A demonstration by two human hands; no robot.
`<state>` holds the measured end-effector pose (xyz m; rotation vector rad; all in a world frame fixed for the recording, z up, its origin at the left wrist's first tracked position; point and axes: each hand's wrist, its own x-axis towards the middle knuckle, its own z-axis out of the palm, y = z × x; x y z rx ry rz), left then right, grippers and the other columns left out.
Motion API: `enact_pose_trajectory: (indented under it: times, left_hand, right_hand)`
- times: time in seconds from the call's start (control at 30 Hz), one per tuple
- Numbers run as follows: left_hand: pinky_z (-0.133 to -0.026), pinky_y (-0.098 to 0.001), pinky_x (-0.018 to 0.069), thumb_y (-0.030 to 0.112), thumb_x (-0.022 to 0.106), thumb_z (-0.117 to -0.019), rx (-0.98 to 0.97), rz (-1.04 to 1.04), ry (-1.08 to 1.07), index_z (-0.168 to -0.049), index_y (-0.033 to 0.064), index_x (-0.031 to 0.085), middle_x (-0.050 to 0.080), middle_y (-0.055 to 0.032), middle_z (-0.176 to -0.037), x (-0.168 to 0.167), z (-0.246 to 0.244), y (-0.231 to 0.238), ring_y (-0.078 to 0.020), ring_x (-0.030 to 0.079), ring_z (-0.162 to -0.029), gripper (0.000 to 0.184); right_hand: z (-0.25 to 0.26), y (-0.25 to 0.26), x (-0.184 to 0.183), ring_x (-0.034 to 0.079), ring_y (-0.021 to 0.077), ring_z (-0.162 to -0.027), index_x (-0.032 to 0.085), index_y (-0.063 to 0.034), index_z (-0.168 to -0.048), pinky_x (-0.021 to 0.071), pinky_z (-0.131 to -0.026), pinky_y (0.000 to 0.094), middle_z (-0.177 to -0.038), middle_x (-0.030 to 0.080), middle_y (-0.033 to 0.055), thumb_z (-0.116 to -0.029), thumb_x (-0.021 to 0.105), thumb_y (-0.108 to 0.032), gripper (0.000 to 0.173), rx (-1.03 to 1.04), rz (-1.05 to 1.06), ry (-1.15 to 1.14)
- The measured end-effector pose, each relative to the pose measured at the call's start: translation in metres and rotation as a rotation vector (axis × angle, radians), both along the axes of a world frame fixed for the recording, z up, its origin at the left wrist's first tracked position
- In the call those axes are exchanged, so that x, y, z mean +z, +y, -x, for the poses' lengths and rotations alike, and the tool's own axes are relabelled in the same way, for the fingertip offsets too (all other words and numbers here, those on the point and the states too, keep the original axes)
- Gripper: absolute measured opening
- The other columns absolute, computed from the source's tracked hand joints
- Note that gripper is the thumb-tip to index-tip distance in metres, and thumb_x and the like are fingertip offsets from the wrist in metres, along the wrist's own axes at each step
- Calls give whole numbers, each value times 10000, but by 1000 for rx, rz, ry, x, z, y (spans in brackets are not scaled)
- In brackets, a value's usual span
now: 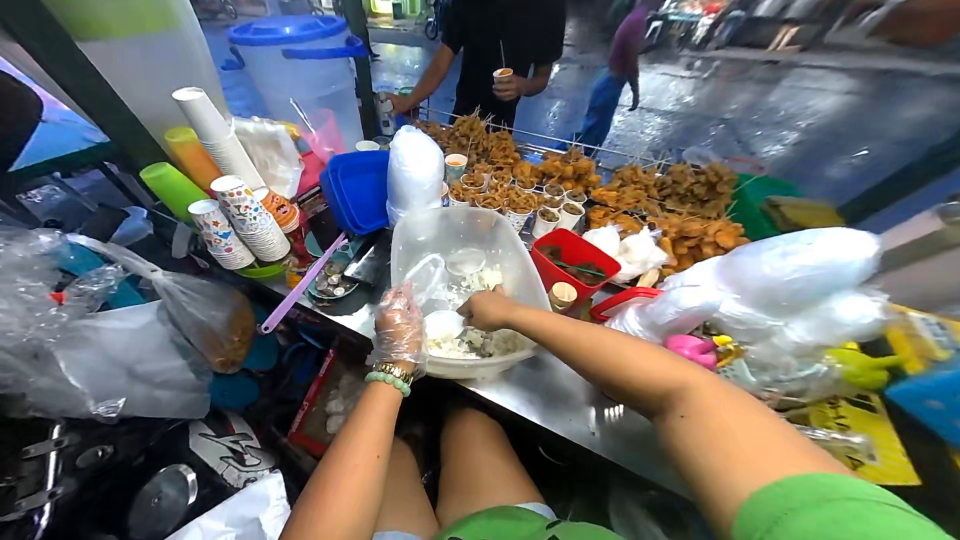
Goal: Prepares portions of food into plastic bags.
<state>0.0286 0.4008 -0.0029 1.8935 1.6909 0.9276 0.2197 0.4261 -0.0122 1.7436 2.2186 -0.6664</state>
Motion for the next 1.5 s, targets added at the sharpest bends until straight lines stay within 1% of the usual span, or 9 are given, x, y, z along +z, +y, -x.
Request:
enact_pose_trajectory:
  times: [0.5, 0.63, 0.73, 0.87, 1.07, 1.17, 1.33, 1.43, 1.5]
  left_hand:
    - [-1134, -430, 433, 77, 556, -1032, 3, 38, -2, -1399, 2, 601, 604, -224, -1401, 4, -2, -2, -328, 589, -1304, 377]
    - [-1127, -428, 441, 78, 550, -1036, 14, 27, -5, -1396, -3, 601, 610, -228, -1389, 5, -3, -4, -333, 597, -1292, 373]
    - [-1157, -431, 406, 110, 523, -1053, 8, 37, 76, -1416, -1, 584, 601, -227, -1405, 8, -4, -4, -332, 572, -1326, 384]
    - [-1178, -451, 375, 151, 469, -1079, -34, 139, 214, -1472, 4, 520, 529, -230, -1485, 19, -6, -2, -350, 514, -1384, 422]
    - [-1179, -507, 368, 67, 590, -982, -238, 300, 428, -1489, -26, 465, 447, -239, -1546, 33, -19, -7, -383, 450, -1428, 531]
    - [-1213, -475, 322, 70, 686, -920, -387, 322, 361, -1510, -37, 422, 414, -245, -1567, 40, -28, -12, -358, 408, -1461, 655]
    - [-1214, -439, 329, 146, 761, -896, -359, 342, 244, -1551, -42, 333, 400, -243, -1576, 39, -41, -19, -324, 417, -1461, 805]
    - [-1207, -441, 347, 111, 711, -921, -346, 324, 196, -1531, -46, 373, 432, -243, -1554, 28, -40, -18, -323, 444, -1441, 714]
    - [-1143, -450, 433, 111, 711, -923, -324, 314, 156, -1501, -20, 430, 522, -226, -1476, 21, -39, -19, -315, 543, -1349, 655]
  right_hand:
    - [-2, -31, 14, 607, 423, -1160, 710, -43, -1277, 342, -1024, 720, -1161, 695, 249, -1019, 642, -224, 323, -57, 149, 227]
    - [-12, -33, 14, 636, 299, -998, 677, -17, -1307, 468, -920, 548, -1101, 693, 212, -1017, 647, -183, 335, -113, 203, 321]
    - [-23, -34, 28, 594, 177, -894, 633, -32, -1368, 476, -854, 408, -1098, 682, 163, -1032, 629, -181, 367, -166, 243, 331]
    - [-40, -40, 55, 537, 121, -817, 653, -57, -1343, 454, -795, 352, -1039, 670, 115, -1038, 621, -188, 333, -194, 202, 307]
    - [-59, -50, 92, 504, 90, -785, 635, -56, -1364, 435, -760, 304, -995, 649, 85, -1052, 601, -189, 341, -294, 108, 300]
    - [-55, -46, 101, 548, 161, -853, 659, -34, -1323, 454, -819, 379, -1034, 660, 133, -1053, 600, -200, 322, -304, 40, 239]
    - [-8, -43, 118, 611, 482, -1123, 708, 36, -1098, 408, -922, 732, -1138, 670, 292, -1000, 612, -214, 285, -214, -73, -63]
    - [36, -55, 127, 575, 540, -1184, 673, 107, -1085, 347, -970, 785, -1206, 643, 334, -978, 621, -161, 293, -132, -95, -231]
    - [56, -57, 123, 594, 527, -1150, 683, 109, -1050, 357, -979, 777, -1170, 658, 322, -974, 620, -139, 267, -49, -106, -323]
